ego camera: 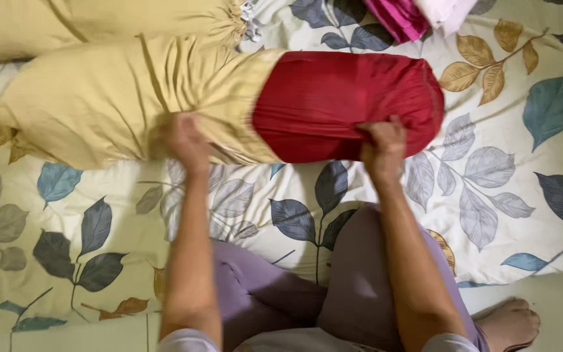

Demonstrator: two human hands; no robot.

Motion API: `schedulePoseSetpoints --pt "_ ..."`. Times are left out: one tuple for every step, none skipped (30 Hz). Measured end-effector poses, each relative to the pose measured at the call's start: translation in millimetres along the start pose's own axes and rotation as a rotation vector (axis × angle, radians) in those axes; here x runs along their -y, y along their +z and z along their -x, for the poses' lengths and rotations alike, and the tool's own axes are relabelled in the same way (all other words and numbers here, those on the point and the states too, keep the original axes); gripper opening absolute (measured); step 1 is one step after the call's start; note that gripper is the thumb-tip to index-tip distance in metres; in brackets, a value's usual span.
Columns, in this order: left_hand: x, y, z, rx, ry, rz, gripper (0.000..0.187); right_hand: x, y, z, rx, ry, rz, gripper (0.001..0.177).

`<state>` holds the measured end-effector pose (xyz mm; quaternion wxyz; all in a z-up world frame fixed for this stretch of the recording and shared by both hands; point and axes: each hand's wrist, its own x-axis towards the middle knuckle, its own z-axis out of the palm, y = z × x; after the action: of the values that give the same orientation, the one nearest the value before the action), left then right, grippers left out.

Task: The person sits on a bed and removes several cylindrical pillows from a long beige drawstring storage bag. They pull out a red pillow, then a green one, and finally a purple and white striped one, placing them on the bed.

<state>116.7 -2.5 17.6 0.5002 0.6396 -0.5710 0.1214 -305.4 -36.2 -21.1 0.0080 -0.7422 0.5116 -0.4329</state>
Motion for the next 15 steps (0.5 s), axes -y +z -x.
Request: schedulePoseSetpoints --pt "8.0 -21.0 -6.6 -0.021 -0.042 0.043 0.013 -8.6 -6.0 0.2 -0.034 0.001 -0.012 0.034" --pt "12.1 -33.1 -16.4 -0.022 0.052 -0.087 0.014 -15.2 -8.0 -5.5 -0.023 0.050 -0.019 0.034" --pt "14.1 -36.9 -27.5 -0.022 0.145 -0.216 0.016 -19.8 -8.8 -12.1 -0.011 0.099 -0.027 0.035" --pt "10.1 -44.1 -17.1 -0.002 0.221 -0.348 0.018 -18.0 -13.1 -4.7 0.025 0.156 -0.031 0.036" --pt "1.5 -42.7 -0.2 0.059 -0.142 -0.014 0.020 -10.6 -15.3 4.3 0.047 0.153 -0.020 0.035" --pt "-6.4 -28.6 4.3 0.103 -0.489 0.331 0.027 -1.9 -9.2 -3.4 0.054 0.136 -0.013 0.034" --pt "-16.9 -20.5 20.6 0.055 -0.347 0.122 0.027 10.8 -3.1 -12.2 0.060 0.118 -0.006 0.033" --pt "-28.5 -13.0 41.1 0.004 -0.196 -0.082 0.034 27.7 2.3 -19.1 0.007 0.032 0.061 0.032" --pt "-36.0 -3.3 60.3 -0.055 -0.321 -0.158 0.062 48.7 8.9 -22.3 -0.047 -0.053 0.128 0.032" --pt "-36.9 9.4 78.3 -0.105 -0.448 -0.229 0.094 69.5 14.5 -21.1 -0.099 -0.130 0.202 0.032" --pt "-29.3 25.3 91.0 -0.168 -0.600 -0.030 0.094 87.9 18.4 -18.3 0.011 -0.183 0.077 0.034" --pt "-20.4 38.5 108.5 -0.223 -0.757 0.168 0.095 102.8 19.9 -12.6 0.132 -0.234 -0.051 0.040" --pt "-6.8 48.1 124.9 -0.277 -0.909 0.371 0.096 110.3 24.6 -13.0 0.181 -0.265 -0.014 0.049" --pt "12.0 53.1 138.3 -0.299 -0.999 0.378 0.087 116.2 31.1 -11.4 0.232 -0.292 0.018 0.059" --pt "31.6 58.2 147.9 -0.321 -1.090 0.385 0.077 118.8 35.7 -7.1 0.283 -0.319 0.049 0.069"
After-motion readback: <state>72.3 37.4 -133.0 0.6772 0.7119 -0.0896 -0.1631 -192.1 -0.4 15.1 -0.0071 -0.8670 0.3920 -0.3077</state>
